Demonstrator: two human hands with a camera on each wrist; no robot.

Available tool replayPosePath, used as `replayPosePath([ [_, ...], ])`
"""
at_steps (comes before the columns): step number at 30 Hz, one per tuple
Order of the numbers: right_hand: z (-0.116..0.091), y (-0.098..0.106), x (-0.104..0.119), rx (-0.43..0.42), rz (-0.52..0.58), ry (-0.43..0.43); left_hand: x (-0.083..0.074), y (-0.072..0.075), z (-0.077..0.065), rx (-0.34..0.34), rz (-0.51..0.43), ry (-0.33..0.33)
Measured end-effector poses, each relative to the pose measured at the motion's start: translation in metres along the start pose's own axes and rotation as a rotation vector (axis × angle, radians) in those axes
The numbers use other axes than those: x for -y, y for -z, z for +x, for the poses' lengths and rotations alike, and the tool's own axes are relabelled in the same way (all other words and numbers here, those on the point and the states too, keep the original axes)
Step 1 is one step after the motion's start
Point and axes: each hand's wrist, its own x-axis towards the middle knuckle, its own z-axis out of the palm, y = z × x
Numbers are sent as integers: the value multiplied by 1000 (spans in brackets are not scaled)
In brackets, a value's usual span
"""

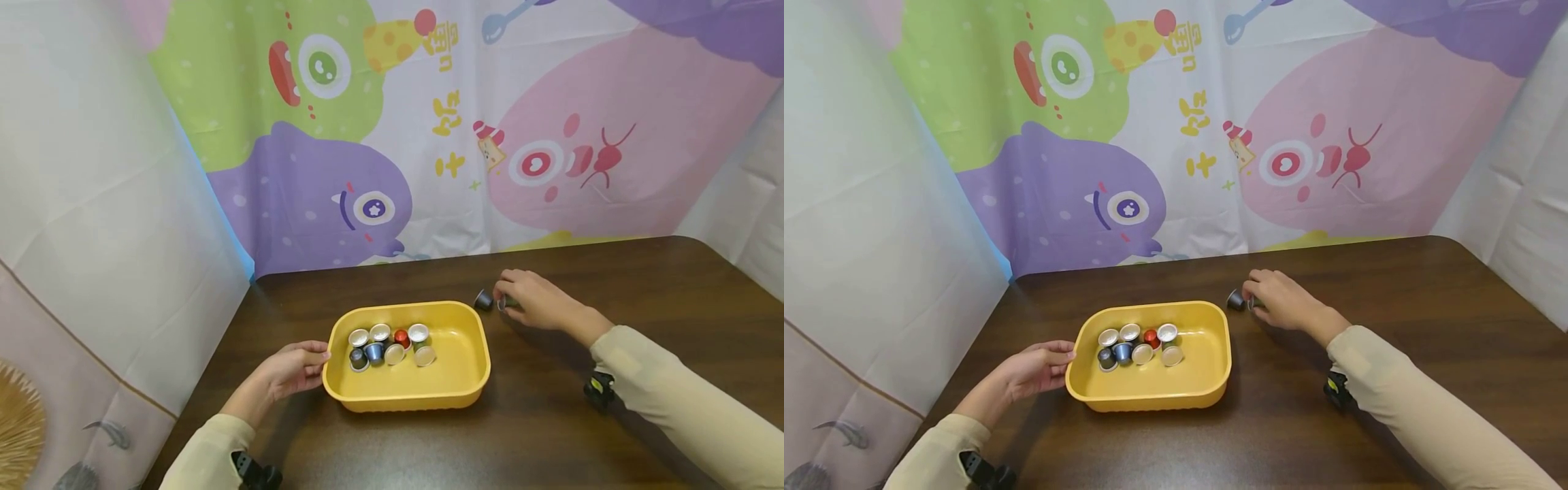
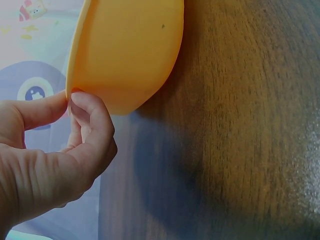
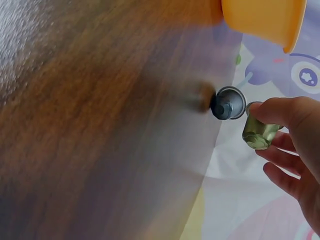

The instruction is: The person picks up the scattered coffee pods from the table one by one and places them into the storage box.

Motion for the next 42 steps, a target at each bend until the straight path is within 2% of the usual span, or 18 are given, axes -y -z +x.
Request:
replayPosePath([
  [10,1,6,5,-44,-67,30,0,0,0,-2,4,7],
  [20,6,14,10,-24,-65,22,2,-1,0,-3,-5,4],
  [42,25,30,20,-60,-75,118,1,0,-1,4,-12,-8],
])
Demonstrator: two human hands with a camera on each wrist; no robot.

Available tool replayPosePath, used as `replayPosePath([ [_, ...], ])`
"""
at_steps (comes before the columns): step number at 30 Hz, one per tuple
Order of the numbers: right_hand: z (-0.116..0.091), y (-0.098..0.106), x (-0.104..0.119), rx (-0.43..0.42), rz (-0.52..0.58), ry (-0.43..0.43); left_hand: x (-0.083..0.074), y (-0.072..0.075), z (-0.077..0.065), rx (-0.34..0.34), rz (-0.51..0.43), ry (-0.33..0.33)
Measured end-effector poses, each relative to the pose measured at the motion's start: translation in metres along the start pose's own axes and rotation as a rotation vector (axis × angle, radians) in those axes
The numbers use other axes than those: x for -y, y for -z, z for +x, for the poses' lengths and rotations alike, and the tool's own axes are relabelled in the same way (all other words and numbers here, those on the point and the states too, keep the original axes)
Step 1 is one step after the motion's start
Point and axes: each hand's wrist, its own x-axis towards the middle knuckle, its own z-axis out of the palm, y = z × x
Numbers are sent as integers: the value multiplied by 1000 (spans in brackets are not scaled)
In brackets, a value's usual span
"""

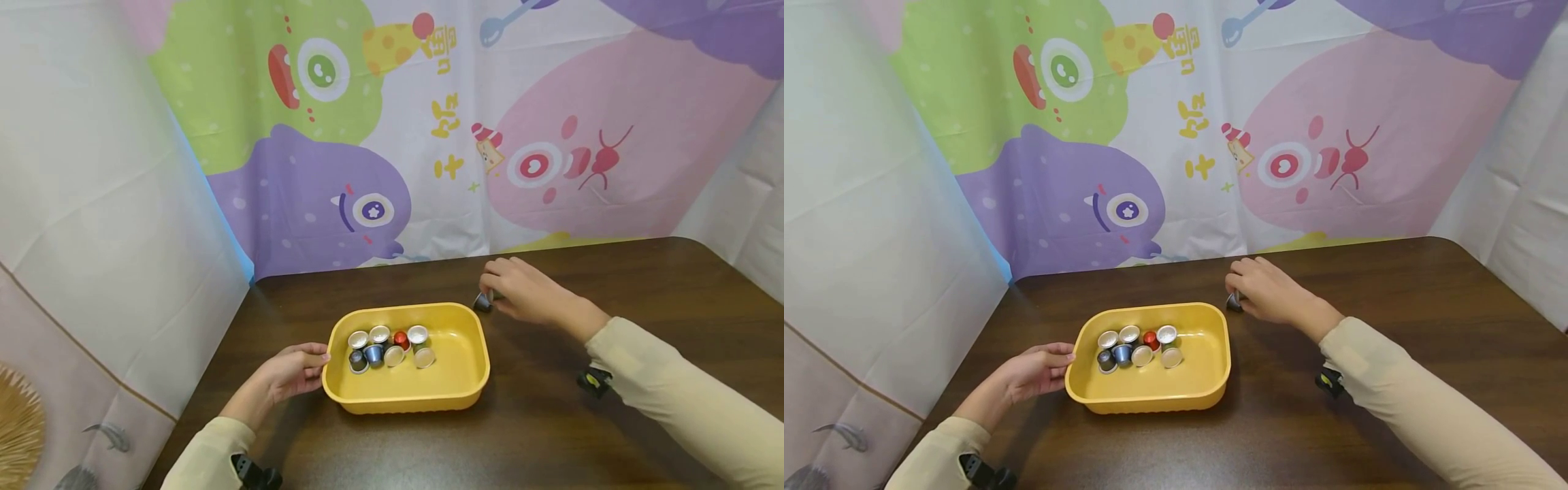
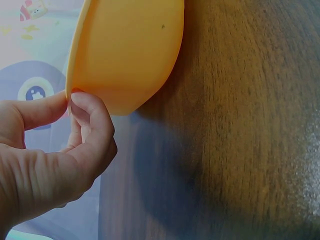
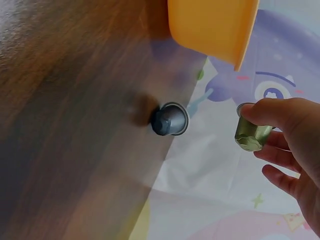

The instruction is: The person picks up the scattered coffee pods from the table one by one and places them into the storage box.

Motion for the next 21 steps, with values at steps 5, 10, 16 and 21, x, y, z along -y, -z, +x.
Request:
replayPosePath([
  [5,7,4,2,14,-3,6,-1,0,0,-5,6,3],
  [10,13,7,7,38,10,3,-1,0,0,-6,8,4],
  [16,22,7,12,41,11,15,-1,0,0,-1,2,4],
  [21,31,8,18,69,6,32,0,1,0,-3,5,5],
])
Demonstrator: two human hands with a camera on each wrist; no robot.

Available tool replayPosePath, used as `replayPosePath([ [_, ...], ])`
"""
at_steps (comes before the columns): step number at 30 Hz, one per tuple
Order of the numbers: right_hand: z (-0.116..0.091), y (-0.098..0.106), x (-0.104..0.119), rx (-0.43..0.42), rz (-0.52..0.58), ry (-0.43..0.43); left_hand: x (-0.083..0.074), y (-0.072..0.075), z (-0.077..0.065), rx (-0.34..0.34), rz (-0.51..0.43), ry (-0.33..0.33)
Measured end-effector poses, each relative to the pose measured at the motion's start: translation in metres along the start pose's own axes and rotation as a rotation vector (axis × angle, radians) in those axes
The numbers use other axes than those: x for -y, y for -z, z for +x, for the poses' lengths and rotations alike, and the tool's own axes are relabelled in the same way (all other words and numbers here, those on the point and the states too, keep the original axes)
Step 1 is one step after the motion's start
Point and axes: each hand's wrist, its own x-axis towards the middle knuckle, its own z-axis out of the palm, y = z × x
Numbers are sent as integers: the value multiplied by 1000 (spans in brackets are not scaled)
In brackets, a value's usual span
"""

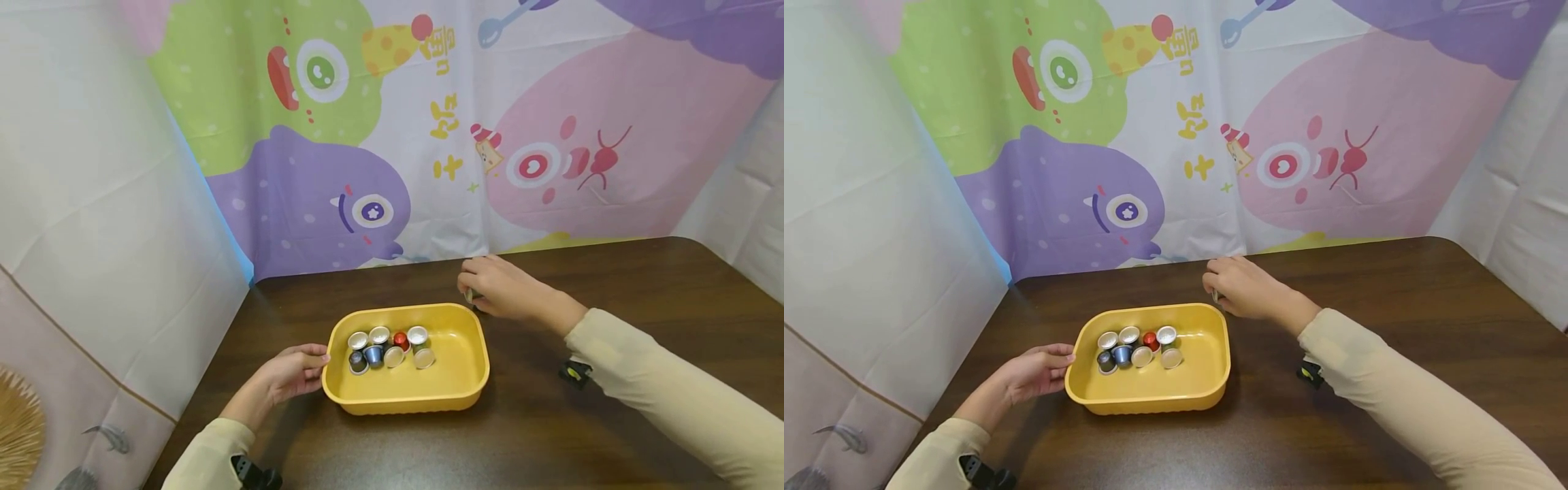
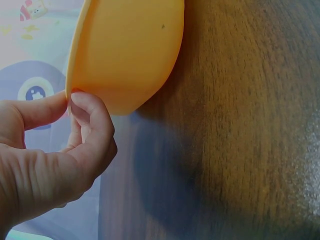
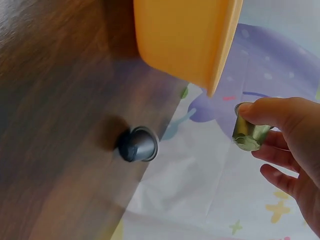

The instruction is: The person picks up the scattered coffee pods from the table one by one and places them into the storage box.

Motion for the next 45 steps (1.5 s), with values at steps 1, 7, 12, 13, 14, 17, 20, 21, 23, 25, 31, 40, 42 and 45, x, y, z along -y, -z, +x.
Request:
replayPosePath([
  [1,2,0,1,10,3,0,0,0,0,-2,1,1],
  [7,15,2,9,4,15,21,1,-1,0,-6,4,7],
  [12,24,2,14,-8,35,46,1,-2,0,-7,4,10],
  [13,25,2,15,-6,35,49,1,-2,0,-7,5,10],
  [14,27,2,16,-1,36,51,1,-3,0,-6,5,9],
  [17,31,3,18,14,33,59,1,-3,0,-7,5,8],
  [20,36,3,20,29,35,66,0,-2,1,-10,10,10],
  [21,38,4,21,36,37,66,0,-2,1,-12,11,11],
  [23,41,4,23,48,44,67,-1,-2,1,-12,12,11],
  [25,45,4,25,62,54,68,-2,-2,1,-11,12,11],
  [31,56,3,32,88,71,89,-2,-2,1,-4,11,11],
  [40,69,0,44,151,99,119,-2,-3,-1,-1,2,9],
  [42,73,-1,47,172,109,128,-2,-3,-2,1,1,9],
  [45,77,-3,52,209,123,134,-2,-2,-2,0,0,9],
])
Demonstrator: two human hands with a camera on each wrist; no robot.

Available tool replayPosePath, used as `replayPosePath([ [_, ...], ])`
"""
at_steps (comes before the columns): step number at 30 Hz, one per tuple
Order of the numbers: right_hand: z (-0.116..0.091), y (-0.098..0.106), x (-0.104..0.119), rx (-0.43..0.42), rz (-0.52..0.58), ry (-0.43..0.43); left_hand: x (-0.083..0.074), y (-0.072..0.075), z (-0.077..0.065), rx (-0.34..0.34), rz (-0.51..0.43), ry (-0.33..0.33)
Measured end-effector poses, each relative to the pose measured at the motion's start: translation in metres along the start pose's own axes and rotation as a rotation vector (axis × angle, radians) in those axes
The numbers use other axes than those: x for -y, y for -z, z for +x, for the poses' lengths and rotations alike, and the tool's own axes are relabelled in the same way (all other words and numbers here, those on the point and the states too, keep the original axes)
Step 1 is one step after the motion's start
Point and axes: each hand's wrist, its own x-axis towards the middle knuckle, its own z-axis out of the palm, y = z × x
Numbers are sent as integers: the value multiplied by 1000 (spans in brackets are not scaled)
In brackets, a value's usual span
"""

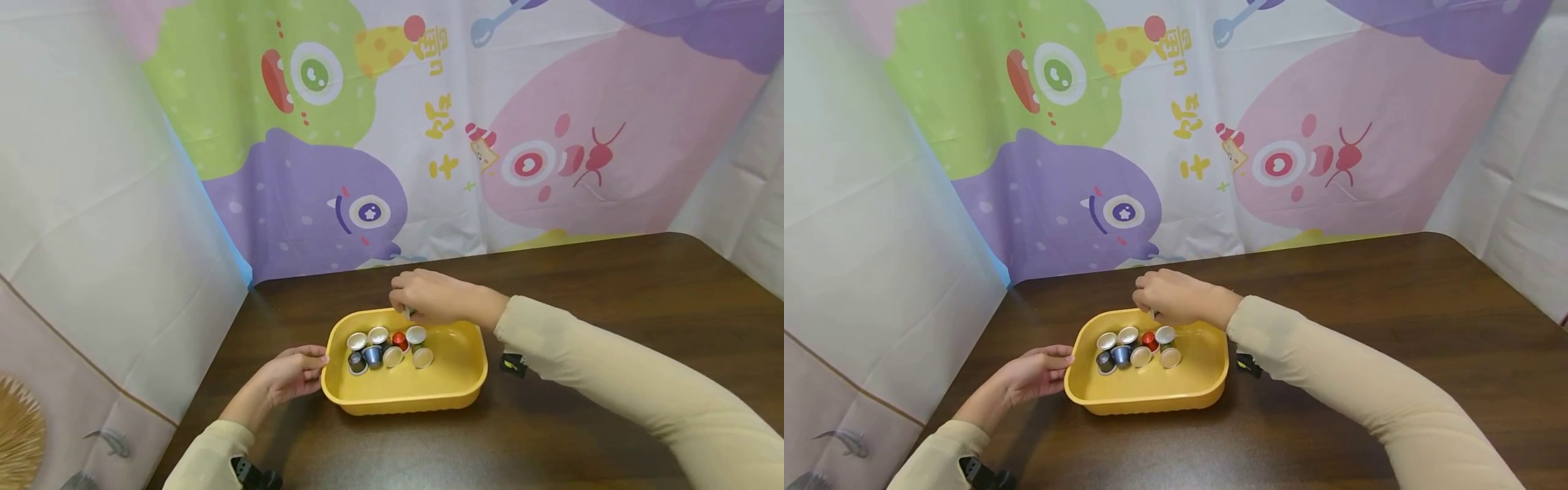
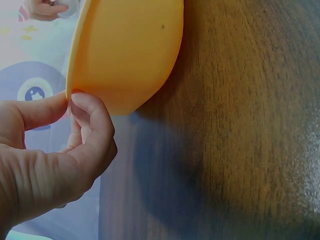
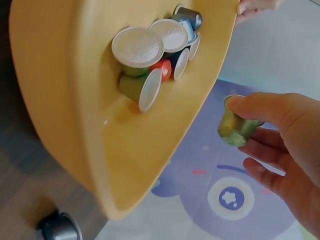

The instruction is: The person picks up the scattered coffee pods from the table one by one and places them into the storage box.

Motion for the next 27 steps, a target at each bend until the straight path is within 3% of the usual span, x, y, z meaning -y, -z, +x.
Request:
replayPosePath([
  [7,13,0,9,152,62,-13,0,0,0,-1,10,7],
  [14,23,-5,17,319,132,-105,1,0,0,-4,14,-3],
  [22,32,-13,22,409,108,-99,2,0,1,-7,17,-4],
  [27,39,-16,27,480,72,-144,2,0,1,-21,18,1],
])
